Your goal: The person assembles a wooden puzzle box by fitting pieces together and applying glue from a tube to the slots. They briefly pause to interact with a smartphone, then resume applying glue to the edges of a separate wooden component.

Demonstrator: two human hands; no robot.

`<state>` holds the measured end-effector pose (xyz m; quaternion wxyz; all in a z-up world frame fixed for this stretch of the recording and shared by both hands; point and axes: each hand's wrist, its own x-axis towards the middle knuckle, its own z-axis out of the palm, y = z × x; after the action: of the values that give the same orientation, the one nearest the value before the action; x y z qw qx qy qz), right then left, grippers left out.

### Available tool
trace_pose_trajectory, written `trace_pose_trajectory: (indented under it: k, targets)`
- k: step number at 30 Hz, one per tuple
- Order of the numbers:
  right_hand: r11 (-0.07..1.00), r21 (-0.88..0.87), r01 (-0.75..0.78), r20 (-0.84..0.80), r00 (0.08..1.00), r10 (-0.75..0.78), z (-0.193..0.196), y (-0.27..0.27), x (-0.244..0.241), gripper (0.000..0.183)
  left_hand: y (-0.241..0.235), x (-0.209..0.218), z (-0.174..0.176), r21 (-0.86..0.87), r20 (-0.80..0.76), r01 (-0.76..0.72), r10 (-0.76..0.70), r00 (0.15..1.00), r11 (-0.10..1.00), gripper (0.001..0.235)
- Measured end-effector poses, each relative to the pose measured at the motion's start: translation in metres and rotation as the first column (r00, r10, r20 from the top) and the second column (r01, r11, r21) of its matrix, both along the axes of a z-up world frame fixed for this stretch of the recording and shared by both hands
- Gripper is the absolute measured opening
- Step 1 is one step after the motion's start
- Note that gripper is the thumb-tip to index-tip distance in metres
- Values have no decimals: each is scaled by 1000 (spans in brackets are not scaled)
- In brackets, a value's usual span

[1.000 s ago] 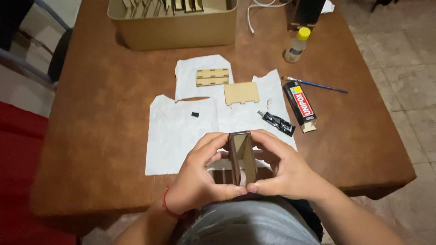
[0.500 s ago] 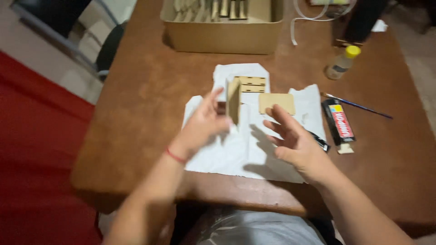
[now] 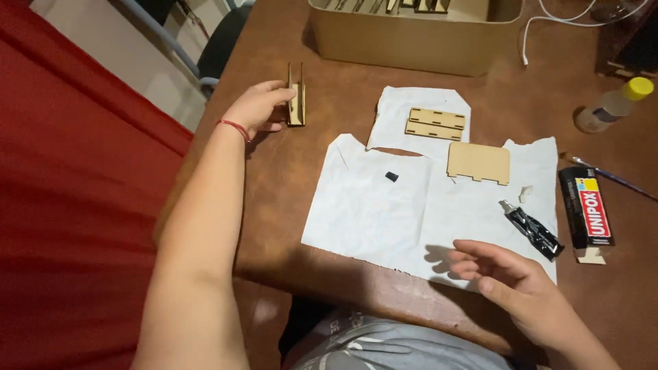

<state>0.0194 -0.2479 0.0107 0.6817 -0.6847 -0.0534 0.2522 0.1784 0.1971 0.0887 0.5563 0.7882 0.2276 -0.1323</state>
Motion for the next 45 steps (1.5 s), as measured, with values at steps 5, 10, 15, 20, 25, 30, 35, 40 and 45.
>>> trace_pose_trajectory:
  k: [5,10,15,20,25,30,35,40,45]
  targets:
    - [998,-44,37,-56,998,-39,4,0,-3,56,4,7,-5,119,0,43,-44,999,992,14]
    - [998,-53,25,-38,999,-27,7,-3,-9,55,11,16,-13,190,-7,18,-17,1000,982,28]
    - [994,-28,103,-122,987,-106,-6,-13,-18,54,8,18,-26,730,277,51,-364,889,681,62]
    - [990,108,86,-60,995,-80,-23,-18,-28,55,-15,19,-31,947,198,24,-643,740,319,88]
    - [991,131,33,22,999,-36,-1,-15,-33,50,-28,22,-36,983,119,-8,-602,790,184,84]
    - [995,103,7,8,1000,-8,3,-16,-32,55,-26,17,-30,877,-4,215,-439,899,431,96]
    - [993,120,-4,-12,1000,5,3,-13,-32,55,-33,12,-20,823,10,226,-411,911,521,89]
    - [990,144,-8,-19,1000,11,-1,-11,-33,57,-35,13,-22,824,27,213,-412,911,525,89]
    - [997,83,1,-25,1000,1,9,-11,-33,54,-39,10,-16,805,1,230,-389,921,546,93]
